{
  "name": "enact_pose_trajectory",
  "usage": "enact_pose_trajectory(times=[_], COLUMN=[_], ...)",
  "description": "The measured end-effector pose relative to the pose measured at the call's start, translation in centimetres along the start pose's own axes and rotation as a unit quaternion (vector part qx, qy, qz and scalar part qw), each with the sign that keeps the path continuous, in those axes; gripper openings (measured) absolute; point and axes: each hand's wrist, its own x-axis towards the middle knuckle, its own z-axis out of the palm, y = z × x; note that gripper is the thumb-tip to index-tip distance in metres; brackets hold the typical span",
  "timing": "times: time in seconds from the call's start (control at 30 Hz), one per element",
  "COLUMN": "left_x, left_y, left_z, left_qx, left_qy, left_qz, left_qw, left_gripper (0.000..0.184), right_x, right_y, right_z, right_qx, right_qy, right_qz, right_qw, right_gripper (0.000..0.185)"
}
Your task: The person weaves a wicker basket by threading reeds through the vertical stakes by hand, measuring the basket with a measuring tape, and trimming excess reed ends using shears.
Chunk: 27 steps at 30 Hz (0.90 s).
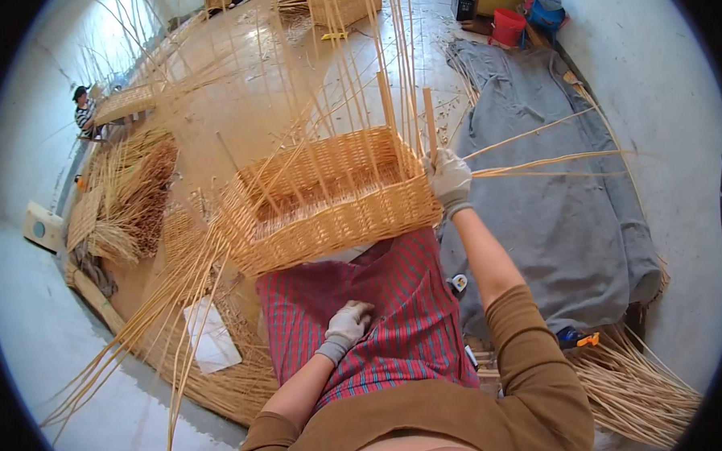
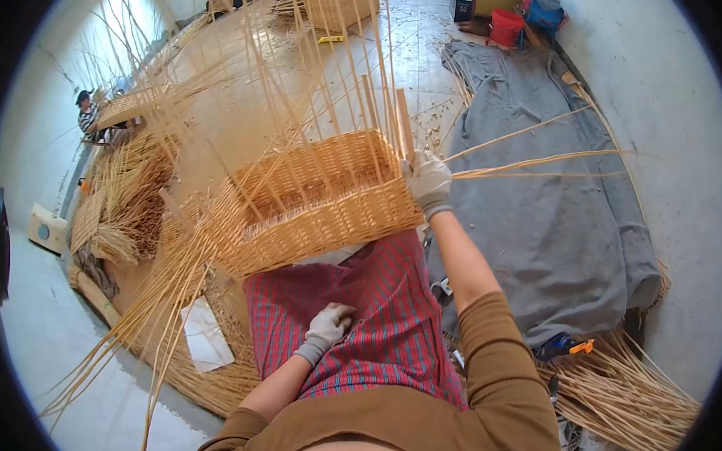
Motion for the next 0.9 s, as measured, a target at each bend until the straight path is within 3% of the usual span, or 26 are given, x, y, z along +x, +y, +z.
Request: enact_pose_trajectory(times=[0.07, 0.1, 0.23, 0.37, 0.4, 0.43, 0.47, 0.57, 0.63, 0.7, 0.73, 0.8, 0.83, 0.87, 0.9], left_x=[-2.7, -3.2, -4.8, -5.5, -5.5, -5.5, -5.4, -5.1, -4.3, -3.1, -2.9, -1.8, -1.6, -1.0, -0.5], left_y=[-0.8, -2.1, 2.1, 2.3, 3.2, 4.1, 3.6, 3.9, 3.5, 0.8, 0.5, -4.5, -6.3, -7.5, -7.9], left_z=[-0.2, 0.4, -2.2, -2.0, -2.8, -3.6, -3.4, -4.7, -7.8, -10.9, -13.4, -16.6, -18.1, -19.1, -19.9], left_qx=[-0.005, -0.001, -0.099, -0.190, -0.169, -0.149, -0.253, -0.399, -0.384, -0.339, -0.288, -0.155, -0.039, 0.080, 0.079], left_qy=[-0.176, -0.189, -0.133, -0.154, -0.154, -0.155, -0.142, -0.027, 0.112, 0.239, 0.300, 0.352, 0.358, 0.362, 0.359], left_qz=[0.016, 0.057, 0.026, -0.046, -0.051, -0.056, -0.064, -0.079, 0.025, 0.027, 0.017, -0.028, -0.066, -0.100, -0.098], left_qw=[0.984, 0.980, 0.986, 0.968, 0.972, 0.975, 0.955, 0.913, 0.916, 0.909, 0.909, 0.923, 0.931, 0.923, 0.925], left_gripper=[0.027, 0.028, 0.030, 0.029, 0.029, 0.030, 0.029, 0.025, 0.021, 0.018, 0.018, 0.031, 0.039, 0.047, 0.047], right_x=[-0.5, -0.5, -1.6, -4.9, -5.6, -6.3, -6.7, -6.2, -6.2, -6.0, -6.4, -8.3, -9.5, -11.5, -13.5], right_y=[0.6, 0.9, 3.8, 5.7, 5.6, 5.5, 5.2, 3.9, 2.4, 0.6, 0.0, -4.0, -7.8, -10.8, -15.2], right_z=[-0.1, 0.0, -1.0, -3.2, -4.0, -4.3, -4.4, -4.9, -5.1, -5.4, -4.6, -4.3, -5.2, -2.8, -2.6], right_qx=[-0.006, -0.018, -0.012, -0.099, -0.150, -0.148, -0.160, -0.199, -0.229, -0.215, -0.128, 0.010, 0.158, 0.347, 0.491], right_qy=[0.005, 0.013, -0.004, -0.042, -0.065, -0.060, -0.056, -0.078, -0.118, -0.097, -0.028, 0.012, 0.012, 0.032, -0.030], right_qz=[-0.017, -0.039, -0.074, -0.069, -0.072, -0.073, -0.059, -0.032, -0.018, 0.063, 0.069, 0.040, 0.038, 0.041, 0.069], right_qw=[1.000, 0.999, 0.997, 0.992, 0.984, 0.984, 0.984, 0.976, 0.966, 0.970, 0.989, 0.999, 0.987, 0.937, 0.868], right_gripper=[0.031, 0.031, 0.019, 0.043, 0.054, 0.054, 0.056, 0.062, 0.066, 0.070, 0.069, 0.063, 0.047, 0.034, 0.034])
